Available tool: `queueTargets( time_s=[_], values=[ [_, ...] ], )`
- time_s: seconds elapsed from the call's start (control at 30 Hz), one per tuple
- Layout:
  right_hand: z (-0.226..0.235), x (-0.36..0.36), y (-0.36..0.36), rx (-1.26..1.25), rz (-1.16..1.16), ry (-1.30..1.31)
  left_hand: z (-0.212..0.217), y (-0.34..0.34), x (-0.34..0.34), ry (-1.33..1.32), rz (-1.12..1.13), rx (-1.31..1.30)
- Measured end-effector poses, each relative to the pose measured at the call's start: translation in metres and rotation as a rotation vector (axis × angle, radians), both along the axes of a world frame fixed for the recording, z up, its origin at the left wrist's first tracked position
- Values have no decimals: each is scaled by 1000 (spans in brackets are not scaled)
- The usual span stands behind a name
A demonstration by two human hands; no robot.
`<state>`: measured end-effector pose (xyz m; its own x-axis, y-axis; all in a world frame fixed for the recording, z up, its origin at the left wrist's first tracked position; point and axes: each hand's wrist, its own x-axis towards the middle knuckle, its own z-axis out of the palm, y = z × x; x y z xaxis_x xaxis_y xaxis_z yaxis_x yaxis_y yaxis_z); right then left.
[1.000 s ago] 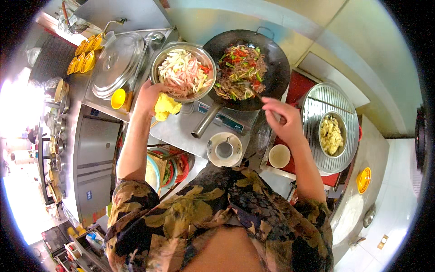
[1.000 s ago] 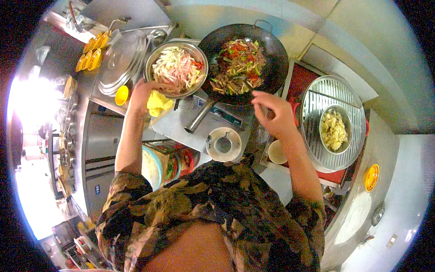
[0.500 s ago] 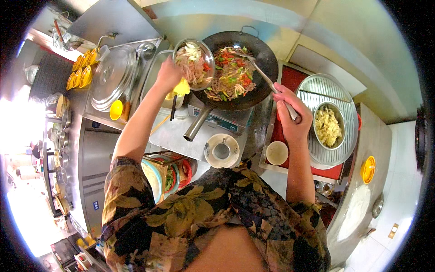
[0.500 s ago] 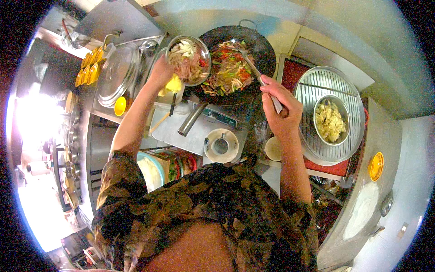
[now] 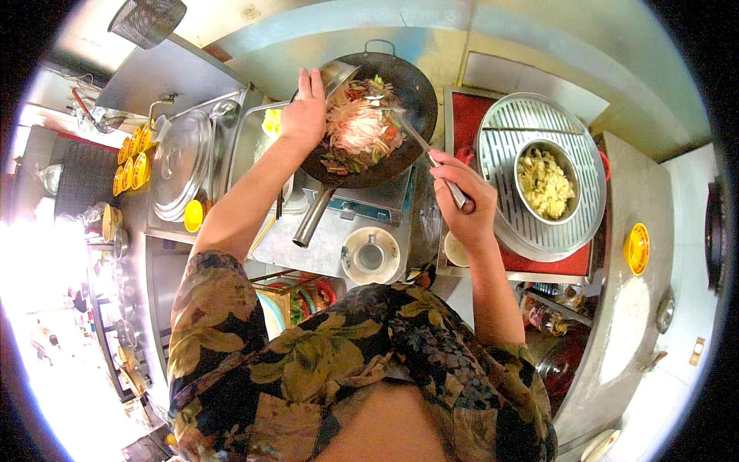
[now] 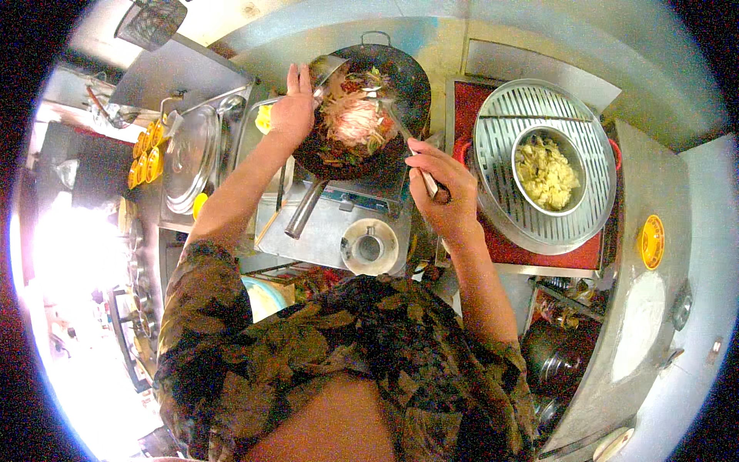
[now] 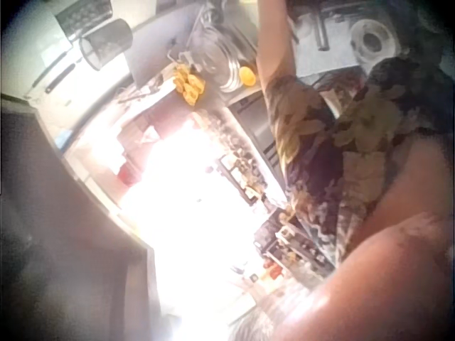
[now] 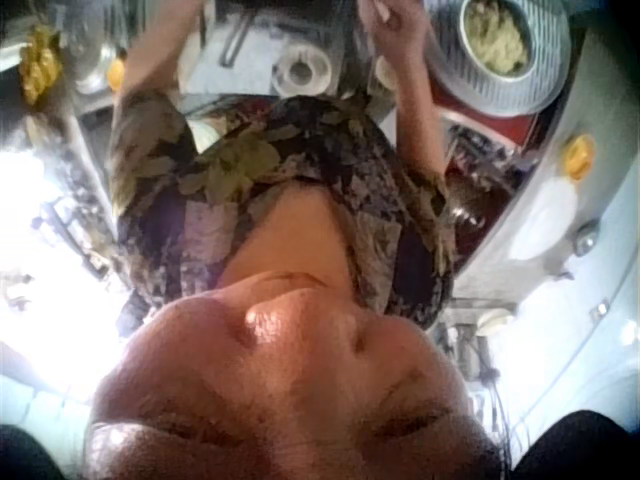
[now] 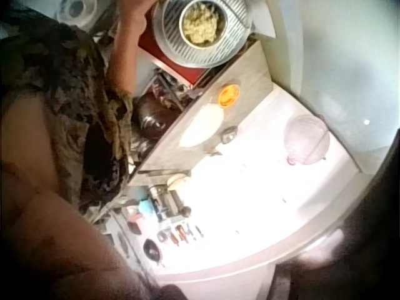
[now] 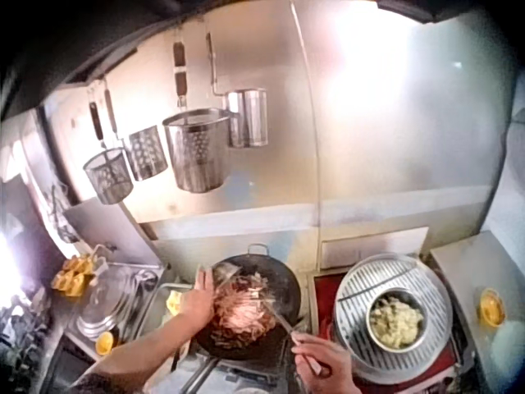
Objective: The person stir-fries meat in a wok using a spatula, adds green peppers and other vegetables from bowls, and seasons the dish with powders and liquids from jars and bottles.
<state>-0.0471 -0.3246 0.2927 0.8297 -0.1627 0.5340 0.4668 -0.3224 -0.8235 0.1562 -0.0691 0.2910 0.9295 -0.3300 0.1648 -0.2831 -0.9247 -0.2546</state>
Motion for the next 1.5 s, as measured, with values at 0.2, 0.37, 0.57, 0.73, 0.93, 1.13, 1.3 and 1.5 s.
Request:
queueTargets(
  time_s=[0.2,0.37,0.57,0.73,0.93,1.13,1.3,1.5],
  values=[
    [2,-4,0,-52,5,-9,6,10,-9,20,-6,-79],
    [4,3,4,-75,65,-56,0,46,-5,-36,107,-402],
    [-27,11,22,-302,138,-35,7,89,-7,-12,-13,-964],
    [-50,-9,19,-673,451,89,19,98,-44,383,67,-1607],
    [-6,26,21,-761,379,15,19,109,-65,442,127,-1749],
    [32,148,113,-436,199,-199,20,98,-63,357,-11,-1417],
    [8,188,174,-504,-75,-95,31,78,-63,216,-86,-1345],
    [-8,179,191,-488,358,-166,28,85,-54,-39,-55,-1159]
  ],
)
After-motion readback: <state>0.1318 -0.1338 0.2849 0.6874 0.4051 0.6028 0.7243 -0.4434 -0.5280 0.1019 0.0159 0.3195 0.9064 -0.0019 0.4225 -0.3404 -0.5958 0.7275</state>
